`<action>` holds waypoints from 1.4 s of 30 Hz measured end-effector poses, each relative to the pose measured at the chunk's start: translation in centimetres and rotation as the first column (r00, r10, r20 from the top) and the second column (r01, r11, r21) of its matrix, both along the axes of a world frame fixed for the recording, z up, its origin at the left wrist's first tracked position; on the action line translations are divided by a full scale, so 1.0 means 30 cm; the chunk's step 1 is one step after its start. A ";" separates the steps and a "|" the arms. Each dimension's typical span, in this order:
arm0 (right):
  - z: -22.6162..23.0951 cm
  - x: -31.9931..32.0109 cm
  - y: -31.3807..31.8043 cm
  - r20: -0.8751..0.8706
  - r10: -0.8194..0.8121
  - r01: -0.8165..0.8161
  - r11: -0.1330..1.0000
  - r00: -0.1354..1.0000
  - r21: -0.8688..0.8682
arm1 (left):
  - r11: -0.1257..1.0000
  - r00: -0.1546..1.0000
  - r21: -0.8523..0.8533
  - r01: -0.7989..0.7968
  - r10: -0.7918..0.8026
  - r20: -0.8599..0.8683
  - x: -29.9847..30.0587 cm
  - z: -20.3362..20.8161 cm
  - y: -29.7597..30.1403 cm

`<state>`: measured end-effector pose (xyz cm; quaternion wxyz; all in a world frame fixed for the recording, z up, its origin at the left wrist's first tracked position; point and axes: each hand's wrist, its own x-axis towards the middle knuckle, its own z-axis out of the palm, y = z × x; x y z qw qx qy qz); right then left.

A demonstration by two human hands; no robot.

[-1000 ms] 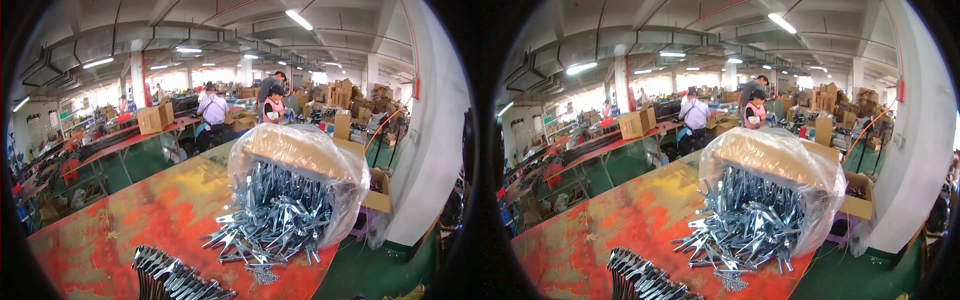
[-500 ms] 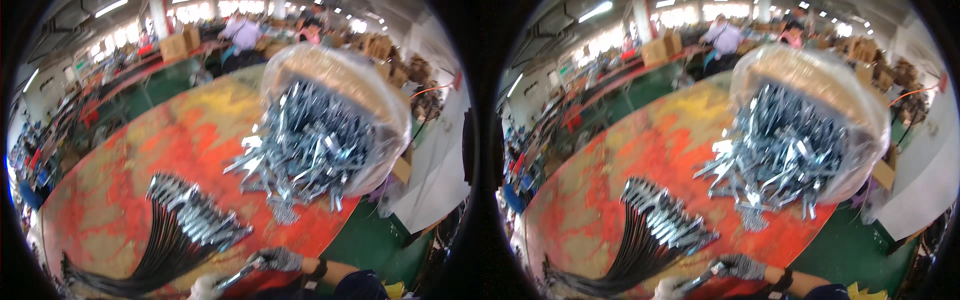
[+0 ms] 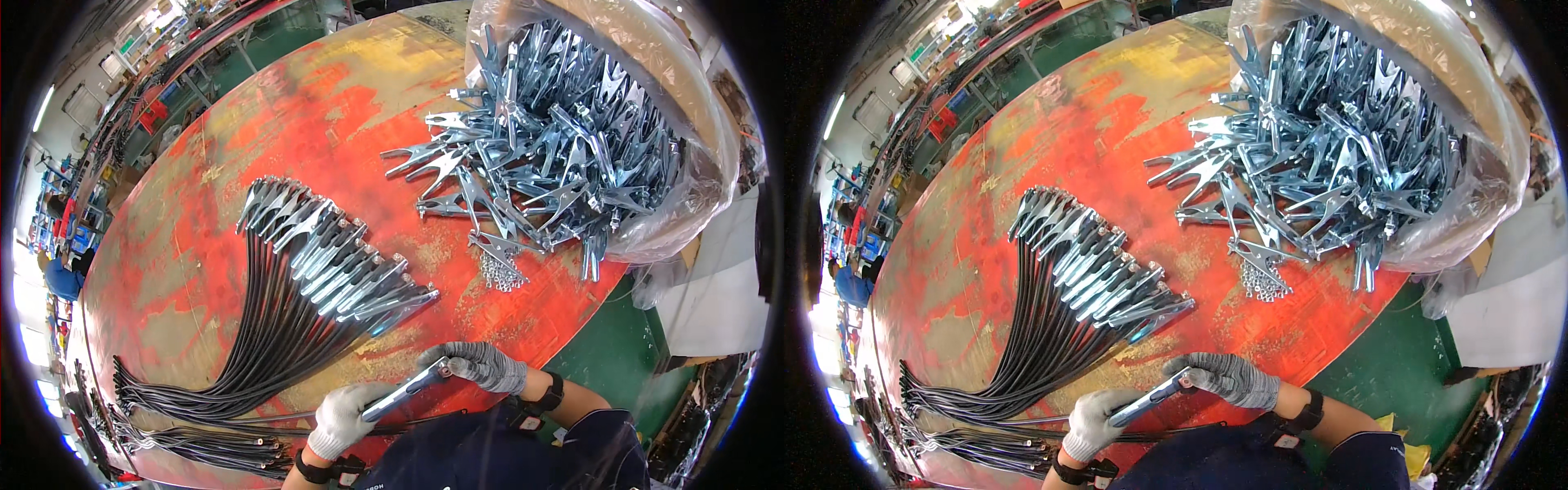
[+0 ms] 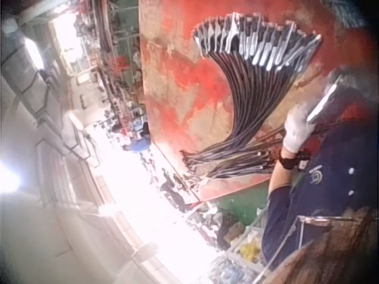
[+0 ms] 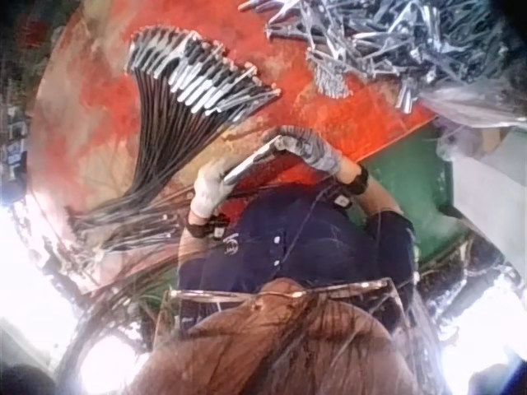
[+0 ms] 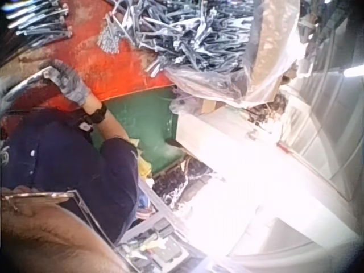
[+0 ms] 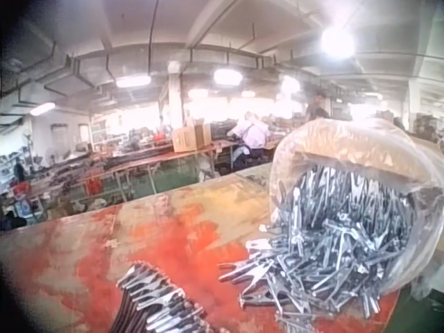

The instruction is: The worker is attaching metal spring clamps to the ends of black electrical cables at a workstation.

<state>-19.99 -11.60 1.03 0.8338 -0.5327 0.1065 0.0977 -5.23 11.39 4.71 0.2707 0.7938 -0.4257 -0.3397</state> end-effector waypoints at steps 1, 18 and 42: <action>0.004 0.000 -0.002 -0.012 0.009 -0.010 0.998 1.000 -0.067 | 1.000 1.000 0.002 -0.002 0.002 0.001 0.002 -0.004 0.003; -0.209 0.011 -0.016 -0.056 -0.173 0.159 0.967 0.983 -0.197 | 0.960 0.812 -0.152 0.234 -0.107 0.574 -0.011 -0.006 -0.223; -0.127 -0.016 -0.336 0.003 -0.158 -0.026 -0.179 0.987 -0.984 | 0.961 0.615 0.047 0.271 -0.211 0.760 -0.029 -0.121 -0.235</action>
